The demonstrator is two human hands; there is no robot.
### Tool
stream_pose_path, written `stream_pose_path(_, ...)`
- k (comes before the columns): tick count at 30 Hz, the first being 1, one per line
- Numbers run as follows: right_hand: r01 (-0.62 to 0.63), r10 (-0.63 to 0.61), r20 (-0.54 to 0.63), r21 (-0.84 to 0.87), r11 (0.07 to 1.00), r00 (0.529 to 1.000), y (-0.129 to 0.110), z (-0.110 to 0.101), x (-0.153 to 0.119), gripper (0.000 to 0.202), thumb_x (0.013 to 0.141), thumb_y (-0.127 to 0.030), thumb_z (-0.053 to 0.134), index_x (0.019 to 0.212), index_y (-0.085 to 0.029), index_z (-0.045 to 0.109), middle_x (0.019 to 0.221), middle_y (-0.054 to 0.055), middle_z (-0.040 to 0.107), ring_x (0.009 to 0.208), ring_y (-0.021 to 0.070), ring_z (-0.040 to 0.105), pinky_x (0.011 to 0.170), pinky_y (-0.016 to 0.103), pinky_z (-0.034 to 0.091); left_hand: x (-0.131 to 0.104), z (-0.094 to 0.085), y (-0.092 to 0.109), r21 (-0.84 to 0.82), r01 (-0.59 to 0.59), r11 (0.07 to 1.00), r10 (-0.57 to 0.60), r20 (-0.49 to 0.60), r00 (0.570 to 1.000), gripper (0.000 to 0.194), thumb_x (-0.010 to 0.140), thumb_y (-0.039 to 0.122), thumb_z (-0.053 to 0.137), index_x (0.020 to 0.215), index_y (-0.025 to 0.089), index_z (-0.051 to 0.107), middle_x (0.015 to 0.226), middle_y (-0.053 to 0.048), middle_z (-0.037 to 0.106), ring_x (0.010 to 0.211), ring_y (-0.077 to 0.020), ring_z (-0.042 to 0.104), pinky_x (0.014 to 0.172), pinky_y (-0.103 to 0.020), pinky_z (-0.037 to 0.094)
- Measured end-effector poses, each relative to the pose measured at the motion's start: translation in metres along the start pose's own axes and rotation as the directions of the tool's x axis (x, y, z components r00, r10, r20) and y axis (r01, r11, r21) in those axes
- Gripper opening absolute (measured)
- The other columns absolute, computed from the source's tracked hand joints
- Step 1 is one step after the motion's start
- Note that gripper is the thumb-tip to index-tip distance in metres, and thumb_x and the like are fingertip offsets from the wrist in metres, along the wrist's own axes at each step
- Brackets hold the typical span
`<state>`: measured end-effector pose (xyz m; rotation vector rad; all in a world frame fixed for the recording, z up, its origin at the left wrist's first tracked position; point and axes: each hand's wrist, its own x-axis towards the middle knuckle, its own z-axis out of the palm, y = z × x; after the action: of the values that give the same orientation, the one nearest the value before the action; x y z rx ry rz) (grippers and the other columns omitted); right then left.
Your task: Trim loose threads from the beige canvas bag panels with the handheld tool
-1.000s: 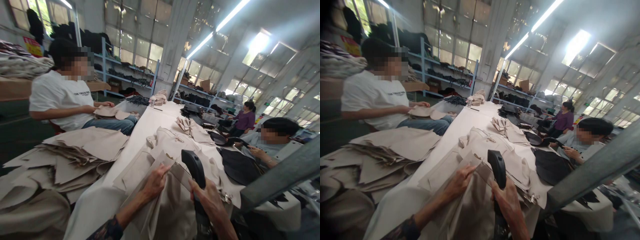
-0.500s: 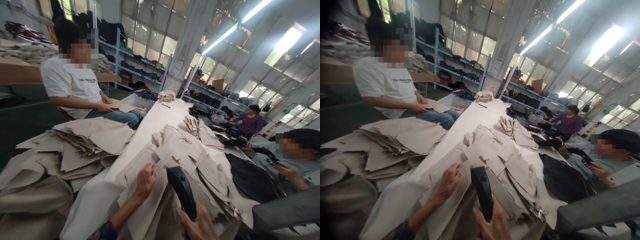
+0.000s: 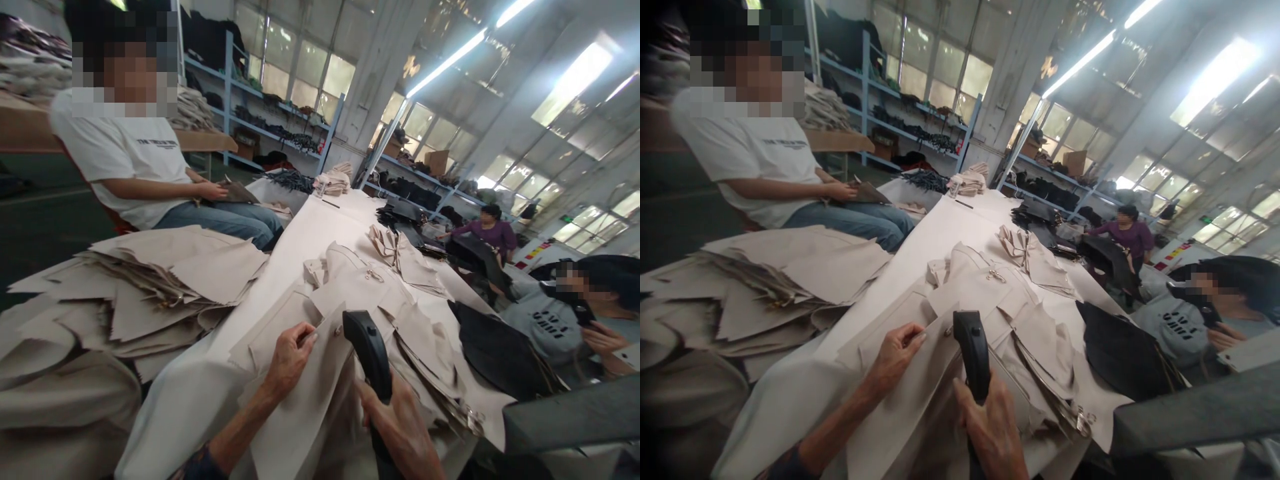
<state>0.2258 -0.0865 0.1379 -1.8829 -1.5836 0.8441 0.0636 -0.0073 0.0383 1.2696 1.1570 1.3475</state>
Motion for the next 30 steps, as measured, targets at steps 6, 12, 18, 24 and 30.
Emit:
stream_pose_path(6,-0.065,0.062,0.094,0.027,0.998,0.994,0.010,0.004,-0.016,0.026,0.077,-0.036,0.054,0.094,-0.018,0.054,0.046,-0.007,0.049,0.045,0.0157,0.058,0.047,0.023,0.045,-0.003,0.001,0.003,-0.038,-0.044,0.998,0.044,0.022,0.999,0.017,0.078,0.031,0.055,0.070,0.016,0.060,0.064,0.000,0.057,0.062,-0.0140,0.049,0.058,-0.021,0.037)
stream_pose_path(12,0.034,-0.034,-0.002,0.055,0.998,0.999,0.004,-0.011,-0.002,0.021,0.081,-0.039,0.055,0.081,-0.018,0.053,0.052,-0.004,0.054,0.048,0.0133,0.055,0.048,0.022,0.043,0.002,-0.005,0.005,-0.020,-0.026,0.999,0.024,-0.073,0.997,0.018,0.074,0.034,0.058,0.071,0.016,0.062,0.064,0.001,0.057,0.062,-0.0138,0.049,0.058,-0.022,0.038)
stream_pose_path(18,-0.070,0.068,-0.169,-0.004,0.998,0.983,0.020,-0.077,-0.025,0.033,0.083,-0.048,0.050,0.067,-0.019,0.051,0.050,-0.002,0.055,0.047,0.0129,0.053,0.049,0.023,0.042,0.042,-0.028,0.028,-0.022,-0.087,0.996,0.075,-0.328,0.942,0.020,0.070,0.035,0.060,0.076,0.016,0.061,0.063,0.003,0.054,0.057,-0.0114,0.046,0.054,-0.021,0.035)
stream_pose_path(24,-0.128,0.124,-0.145,-0.017,0.992,0.982,0.064,-0.083,-0.061,0.040,0.083,-0.054,0.046,0.060,-0.020,0.048,0.048,-0.002,0.053,0.048,0.0138,0.053,0.053,0.025,0.043,0.058,-0.054,-0.004,0.398,0.021,0.917,0.137,-0.364,0.921,0.018,0.075,0.031,0.051,0.074,0.015,0.059,0.062,0.000,0.055,0.058,-0.0141,0.048,0.058,-0.025,0.037)
stream_pose_path(30,-0.153,0.159,-0.047,0.111,0.982,0.986,0.086,-0.063,-0.059,0.035,0.083,-0.051,0.046,0.069,-0.019,0.047,0.047,-0.004,0.052,0.045,0.0132,0.054,0.049,0.023,0.045,0.053,-0.048,-0.016,0.888,-0.156,0.434,0.354,-0.009,0.935,0.027,0.082,0.025,0.041,0.098,0.012,0.058,0.092,-0.013,0.062,0.086,-0.0252,0.057,0.075,-0.034,0.044)
